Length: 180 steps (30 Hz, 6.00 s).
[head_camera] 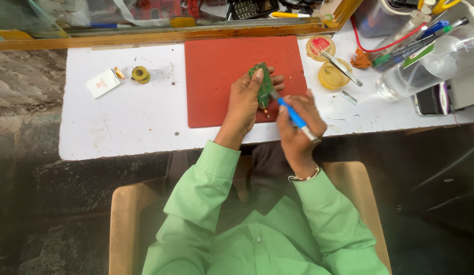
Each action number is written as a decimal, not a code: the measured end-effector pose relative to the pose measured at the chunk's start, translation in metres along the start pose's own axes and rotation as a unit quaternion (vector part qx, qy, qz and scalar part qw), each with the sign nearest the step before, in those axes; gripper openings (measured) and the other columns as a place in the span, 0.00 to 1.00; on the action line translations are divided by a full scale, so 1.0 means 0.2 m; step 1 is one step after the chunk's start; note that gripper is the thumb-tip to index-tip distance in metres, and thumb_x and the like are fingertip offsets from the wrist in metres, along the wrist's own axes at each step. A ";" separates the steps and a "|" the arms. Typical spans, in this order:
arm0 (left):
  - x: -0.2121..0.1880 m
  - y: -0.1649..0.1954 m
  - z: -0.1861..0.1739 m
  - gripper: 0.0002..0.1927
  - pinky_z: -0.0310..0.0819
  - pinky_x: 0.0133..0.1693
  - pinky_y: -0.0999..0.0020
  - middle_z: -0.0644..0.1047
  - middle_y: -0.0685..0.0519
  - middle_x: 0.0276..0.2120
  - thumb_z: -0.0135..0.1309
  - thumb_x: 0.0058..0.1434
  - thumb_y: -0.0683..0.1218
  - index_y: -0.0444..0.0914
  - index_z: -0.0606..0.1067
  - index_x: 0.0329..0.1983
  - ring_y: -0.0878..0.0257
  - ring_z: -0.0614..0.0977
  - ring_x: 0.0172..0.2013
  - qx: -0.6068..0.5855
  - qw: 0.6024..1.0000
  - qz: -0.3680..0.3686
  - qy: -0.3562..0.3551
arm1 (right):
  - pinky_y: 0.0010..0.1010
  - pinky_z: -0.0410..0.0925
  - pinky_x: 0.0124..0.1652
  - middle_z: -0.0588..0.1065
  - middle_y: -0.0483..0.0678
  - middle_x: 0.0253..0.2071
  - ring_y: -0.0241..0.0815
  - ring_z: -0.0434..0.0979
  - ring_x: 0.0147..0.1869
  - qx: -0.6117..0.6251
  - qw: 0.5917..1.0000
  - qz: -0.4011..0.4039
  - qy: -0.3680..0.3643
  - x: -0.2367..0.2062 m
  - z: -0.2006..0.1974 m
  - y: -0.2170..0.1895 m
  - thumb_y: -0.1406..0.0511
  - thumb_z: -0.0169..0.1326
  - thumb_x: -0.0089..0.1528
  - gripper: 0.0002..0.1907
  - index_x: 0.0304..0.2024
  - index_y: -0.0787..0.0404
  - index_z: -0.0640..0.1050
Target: The person cleans a small green circuit board with a toothbrush, then scrapes its surface with a blue utility knife. They use tweezers to adjust a ribbon cable and apply heat with a soldering iron to specific points on the board.
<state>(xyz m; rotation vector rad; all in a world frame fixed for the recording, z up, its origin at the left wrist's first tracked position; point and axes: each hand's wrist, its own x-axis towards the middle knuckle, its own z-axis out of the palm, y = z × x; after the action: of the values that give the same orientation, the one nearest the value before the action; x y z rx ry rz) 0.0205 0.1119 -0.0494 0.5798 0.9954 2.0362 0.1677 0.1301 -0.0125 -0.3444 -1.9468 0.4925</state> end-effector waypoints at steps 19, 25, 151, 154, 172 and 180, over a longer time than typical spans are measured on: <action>0.00 -0.01 -0.02 0.24 0.83 0.47 0.59 0.82 0.37 0.45 0.46 0.73 0.53 0.27 0.72 0.57 0.52 0.86 0.45 -0.002 1.000 0.002 0.003 | 0.50 0.67 0.67 0.79 0.55 0.40 0.54 0.82 0.47 0.013 1.000 -0.012 0.015 0.00 0.03 0.00 0.72 0.59 0.63 0.07 0.44 0.68 0.79; 0.00 0.00 -0.02 0.24 0.82 0.47 0.59 0.82 0.37 0.45 0.46 0.73 0.53 0.27 0.72 0.57 0.52 0.86 0.45 0.002 1.000 -0.001 0.000 | 0.48 0.68 0.67 0.79 0.54 0.41 0.55 0.82 0.49 -0.005 1.000 0.007 0.022 -0.01 0.02 0.00 0.71 0.58 0.65 0.07 0.45 0.67 0.79; 0.01 0.00 -0.02 0.27 0.79 0.53 0.58 0.80 0.37 0.52 0.45 0.73 0.56 0.28 0.69 0.61 0.50 0.84 0.50 -0.062 0.998 -0.006 0.000 | 0.46 0.70 0.65 0.80 0.54 0.42 0.49 0.82 0.48 0.122 0.992 0.039 0.011 -0.07 0.02 0.13 0.69 0.58 0.64 0.06 0.44 0.64 0.79; 0.00 0.03 -0.04 0.30 0.76 0.56 0.57 0.75 0.40 0.60 0.42 0.73 0.59 0.34 0.64 0.69 0.51 0.81 0.55 -0.127 0.992 0.008 -0.006 | 0.42 0.73 0.62 0.81 0.54 0.46 0.45 0.82 0.51 0.273 0.945 0.164 0.077 -0.05 0.01 0.15 0.67 0.54 0.69 0.09 0.51 0.64 0.76; -0.08 0.08 0.00 0.26 0.80 0.52 0.56 0.77 0.47 0.52 0.47 0.73 0.49 0.35 0.62 0.71 0.58 0.80 0.51 -0.087 0.995 -0.010 -0.043 | 0.31 0.73 0.57 0.78 0.52 0.48 0.39 0.79 0.52 0.488 0.822 0.254 0.146 0.06 0.14 0.25 0.80 0.60 0.64 0.18 0.54 0.63 0.73; -0.08 0.08 0.00 0.17 0.81 0.52 0.58 0.79 0.45 0.49 0.48 0.72 0.43 0.32 0.69 0.61 0.58 0.82 0.49 -0.084 0.995 -0.008 -0.044 | 0.35 0.74 0.58 0.78 0.53 0.47 0.41 0.79 0.54 0.524 0.793 0.268 0.156 0.06 0.12 0.25 0.79 0.60 0.65 0.18 0.54 0.63 0.72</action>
<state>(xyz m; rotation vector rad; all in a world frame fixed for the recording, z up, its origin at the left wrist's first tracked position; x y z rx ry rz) 0.0236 0.0924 -0.0367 0.5635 0.7660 2.0390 0.1420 0.1735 -0.0362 -0.2109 -0.9809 1.6659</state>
